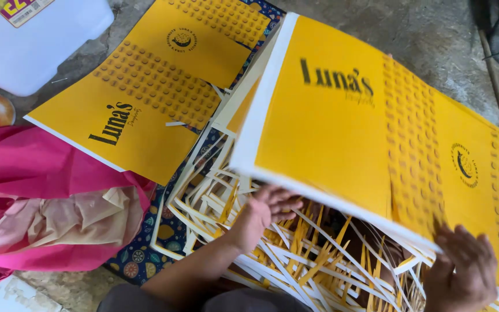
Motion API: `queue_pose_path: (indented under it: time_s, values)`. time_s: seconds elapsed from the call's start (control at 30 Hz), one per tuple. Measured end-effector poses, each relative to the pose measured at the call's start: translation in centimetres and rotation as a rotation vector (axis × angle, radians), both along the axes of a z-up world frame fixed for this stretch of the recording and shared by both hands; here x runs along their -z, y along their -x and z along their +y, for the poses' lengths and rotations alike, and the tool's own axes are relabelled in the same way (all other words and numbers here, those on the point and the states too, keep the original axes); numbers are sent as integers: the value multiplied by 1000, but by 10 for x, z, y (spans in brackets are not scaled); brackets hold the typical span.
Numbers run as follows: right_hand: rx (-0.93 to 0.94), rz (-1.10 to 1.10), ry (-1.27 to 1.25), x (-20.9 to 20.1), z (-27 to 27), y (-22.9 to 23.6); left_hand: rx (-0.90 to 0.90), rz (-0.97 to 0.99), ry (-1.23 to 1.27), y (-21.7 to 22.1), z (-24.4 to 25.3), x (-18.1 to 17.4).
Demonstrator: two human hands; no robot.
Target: Peeling off waste paper strips from the edges of printed yellow paper bags
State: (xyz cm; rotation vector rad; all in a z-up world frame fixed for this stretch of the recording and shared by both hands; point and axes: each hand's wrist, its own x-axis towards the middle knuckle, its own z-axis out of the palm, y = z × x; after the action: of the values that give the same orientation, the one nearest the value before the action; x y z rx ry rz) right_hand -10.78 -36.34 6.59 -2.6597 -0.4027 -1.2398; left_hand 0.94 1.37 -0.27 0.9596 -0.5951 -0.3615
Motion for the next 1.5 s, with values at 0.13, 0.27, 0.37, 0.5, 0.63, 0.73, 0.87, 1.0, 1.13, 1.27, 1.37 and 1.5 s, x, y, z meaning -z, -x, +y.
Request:
queue_pose_path:
  time_s: [0.13, 0.27, 0.37, 0.5, 0.63, 0.73, 0.87, 1.0, 1.13, 1.27, 1.37, 1.5]
  values:
    - [60, 134, 182, 58, -54, 48, 19, 342, 560, -17, 13, 7]
    - [318, 220, 114, 110, -63, 95, -225, 399, -585, -18, 32, -30]
    - [314, 287, -92, 82, -19, 88, -234, 577, -379, -6, 11, -4]
    - [204, 305, -127, 48, 9, 37, -308, 586, -378, 24, -23, 25]
    - [59, 503, -265, 42, 8, -29, -111, 397, -531, 63, -34, 3]
    - [91, 694, -234, 46, 9, -76, 55, 221, -562, 72, -37, 10]
    - [251, 727, -73, 52, 22, -100, 1, 226, -645, 58, -30, 6]
    - [336, 697, -83, 71, 13, -97, -251, 226, -417, 13, -31, 14]
    - [327, 700, -88, 73, 9, -95, -417, 152, -407, -19, -50, 19]
    - [325, 671, -115, 74, 12, -94, -555, 121, -390, -37, -71, 52]
    - [365, 752, -143, 57, 26, -99, -611, 99, -349, -29, -66, 41]
    - [396, 759, -149, 51, 34, -99, -628, 88, -347, -20, -63, 24]
